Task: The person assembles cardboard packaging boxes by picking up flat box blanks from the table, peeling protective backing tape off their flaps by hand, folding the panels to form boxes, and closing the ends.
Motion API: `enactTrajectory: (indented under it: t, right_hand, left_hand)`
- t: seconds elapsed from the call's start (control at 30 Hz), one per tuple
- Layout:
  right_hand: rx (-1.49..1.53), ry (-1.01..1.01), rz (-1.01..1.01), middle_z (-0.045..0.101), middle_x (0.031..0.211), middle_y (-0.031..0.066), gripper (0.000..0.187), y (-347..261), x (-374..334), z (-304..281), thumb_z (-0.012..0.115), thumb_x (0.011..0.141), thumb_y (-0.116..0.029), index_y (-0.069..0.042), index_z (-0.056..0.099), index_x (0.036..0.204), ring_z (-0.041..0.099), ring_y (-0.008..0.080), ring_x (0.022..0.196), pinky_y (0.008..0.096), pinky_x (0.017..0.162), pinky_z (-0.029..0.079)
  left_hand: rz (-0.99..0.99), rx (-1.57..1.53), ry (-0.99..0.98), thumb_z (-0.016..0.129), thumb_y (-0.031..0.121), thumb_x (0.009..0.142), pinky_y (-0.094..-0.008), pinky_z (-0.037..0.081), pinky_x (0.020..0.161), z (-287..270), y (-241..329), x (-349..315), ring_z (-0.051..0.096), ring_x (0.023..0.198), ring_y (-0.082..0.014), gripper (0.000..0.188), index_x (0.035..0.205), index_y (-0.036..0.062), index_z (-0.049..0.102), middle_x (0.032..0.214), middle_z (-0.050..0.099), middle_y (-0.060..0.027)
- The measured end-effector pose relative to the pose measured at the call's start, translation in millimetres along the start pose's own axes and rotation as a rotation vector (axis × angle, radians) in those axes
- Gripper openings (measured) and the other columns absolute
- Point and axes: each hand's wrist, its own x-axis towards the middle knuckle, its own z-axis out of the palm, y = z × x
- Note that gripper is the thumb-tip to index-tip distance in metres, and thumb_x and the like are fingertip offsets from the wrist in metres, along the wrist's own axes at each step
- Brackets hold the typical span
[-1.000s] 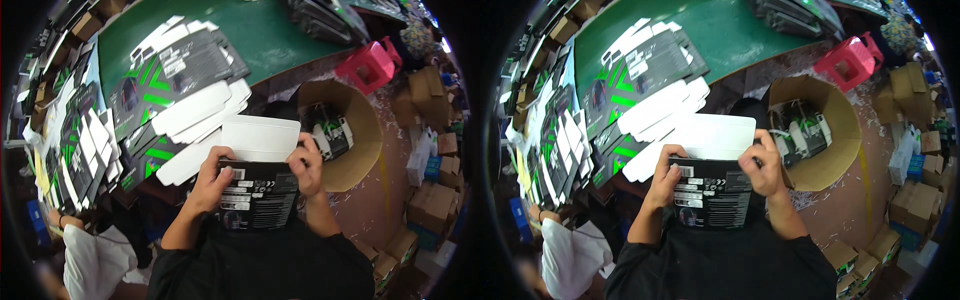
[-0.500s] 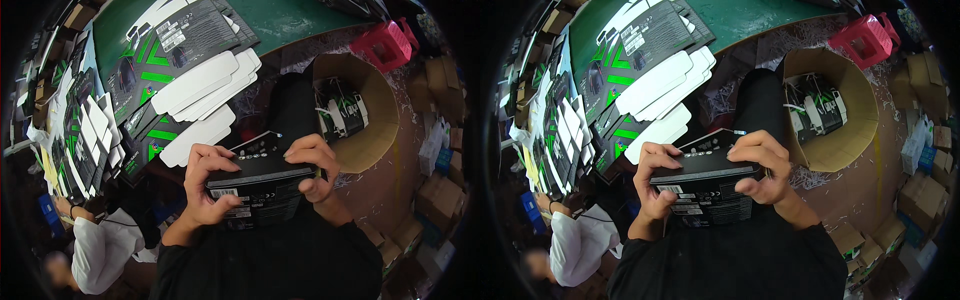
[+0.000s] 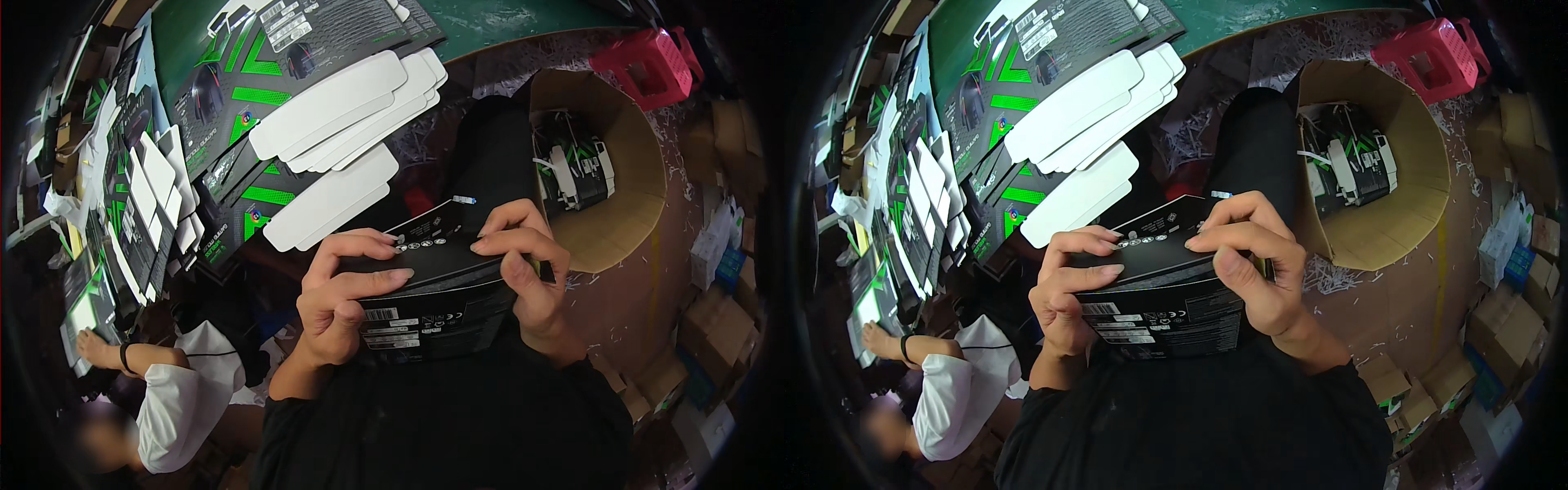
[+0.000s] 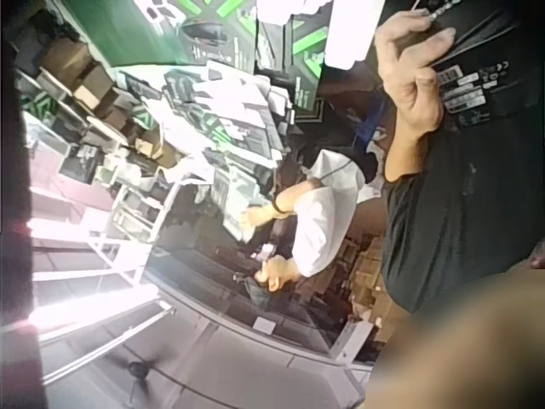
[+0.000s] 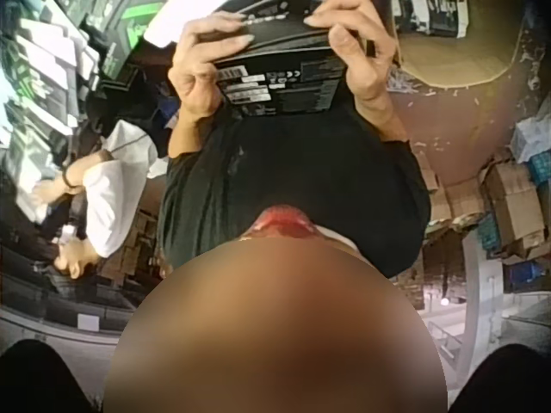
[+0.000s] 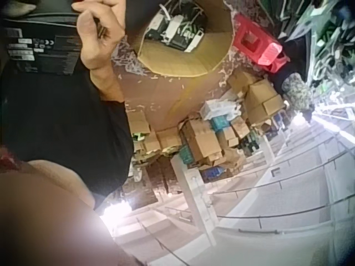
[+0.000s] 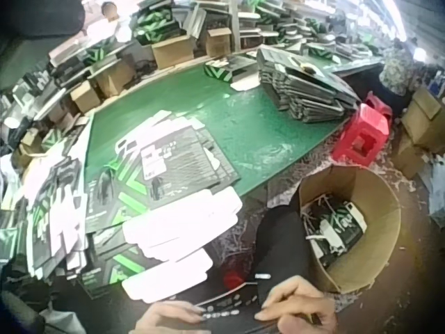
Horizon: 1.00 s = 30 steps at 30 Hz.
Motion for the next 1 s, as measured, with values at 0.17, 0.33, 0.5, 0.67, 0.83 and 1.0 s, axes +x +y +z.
enactTrajectory:
  t: [0.17, 0.33, 0.5, 0.67, 0.83, 1.0]
  right_hand:
    - [0.027, -0.02, -0.059, 0.059, 0.102, 0.0135, 0.034, 0.3, 0.3, 3.6, 0.062, 0.099, -0.03, 0.001, 0.074, 0.105, 0.056, 0.0151, 0.083, 0.0266, 0.072, 0.043]
    - [-0.056, -0.11, -0.131, 0.06, 0.105, 0.0144, 0.036, -2.0, -6.8, -3.3, 0.061, 0.101, -0.032, 0.0, 0.074, 0.108, 0.057, 0.0156, 0.083, 0.0266, 0.071, 0.045]
    - [-0.115, -0.146, -0.089, 0.065, 0.107, 0.0155, 0.035, -9.5, -4.3, 0.6, 0.059, 0.102, -0.031, 0.0, 0.074, 0.109, 0.063, 0.0194, 0.085, 0.0288, 0.074, 0.05]
    - [-0.271, -0.266, -0.212, 0.068, 0.105, 0.0136, 0.032, -13.6, -2.6, -5.9, 0.064, 0.098, -0.031, -0.003, 0.075, 0.108, 0.063, 0.0189, 0.084, 0.0287, 0.066, 0.047]
    - [-0.17, -0.126, -0.221, 0.071, 0.101, 0.0135, 0.026, 2.7, -4.4, 0.0, 0.07, 0.093, -0.024, -0.002, 0.075, 0.105, 0.061, 0.0174, 0.076, 0.0289, 0.061, 0.041]
    - [-0.193, -0.045, -0.223, 0.074, 0.098, 0.0151, 0.02, -5.4, -7.9, -0.6, 0.071, 0.088, -0.015, 0.0, 0.076, 0.1, 0.063, 0.0194, 0.071, 0.0293, 0.06, 0.039]
  left_hand:
    - [0.05, 0.034, 0.098, 0.06, 0.04, 0.099, -0.0464, 0.051, 0.091, 2.2, -2.7, -7.3, 0.06, 0.106, -0.0355, 0.042, 0.098, 0.0006, 0.074, 0.107, 0.058, -0.0181]
    - [0.124, 0.025, 0.112, 0.071, 0.037, 0.093, -0.0463, 0.05, 0.09, 5.1, -4.7, -12.2, 0.06, 0.105, -0.0351, 0.033, 0.093, 0.0037, 0.069, 0.108, 0.057, -0.0173]
    - [0.057, 0.039, 0.122, 0.074, 0.036, 0.09, -0.0464, 0.049, 0.091, 9.4, 1.2, -12.3, 0.059, 0.106, -0.035, 0.031, 0.093, 0.0057, 0.069, 0.11, 0.058, -0.018]
    - [0.144, 0.03, 0.072, 0.076, 0.032, 0.088, -0.0465, 0.049, 0.091, 1.8, -7.2, -12.3, 0.059, 0.105, -0.0346, 0.028, 0.092, 0.005, 0.07, 0.107, 0.06, -0.0173]
    - [0.148, 0.044, 0.065, 0.081, 0.022, 0.082, -0.0464, 0.052, 0.088, 1.4, -6.9, -7.6, 0.063, 0.1, -0.0356, 0.023, 0.089, 0.002, 0.071, 0.098, 0.068, -0.0157]
    - [0.206, -0.001, 0.019, 0.083, 0.022, 0.082, -0.0515, 0.051, 0.095, -6.1, -14.2, -14.3, 0.063, 0.109, -0.0406, 0.038, 0.108, -0.0008, 0.065, 0.109, 0.069, -0.0201]
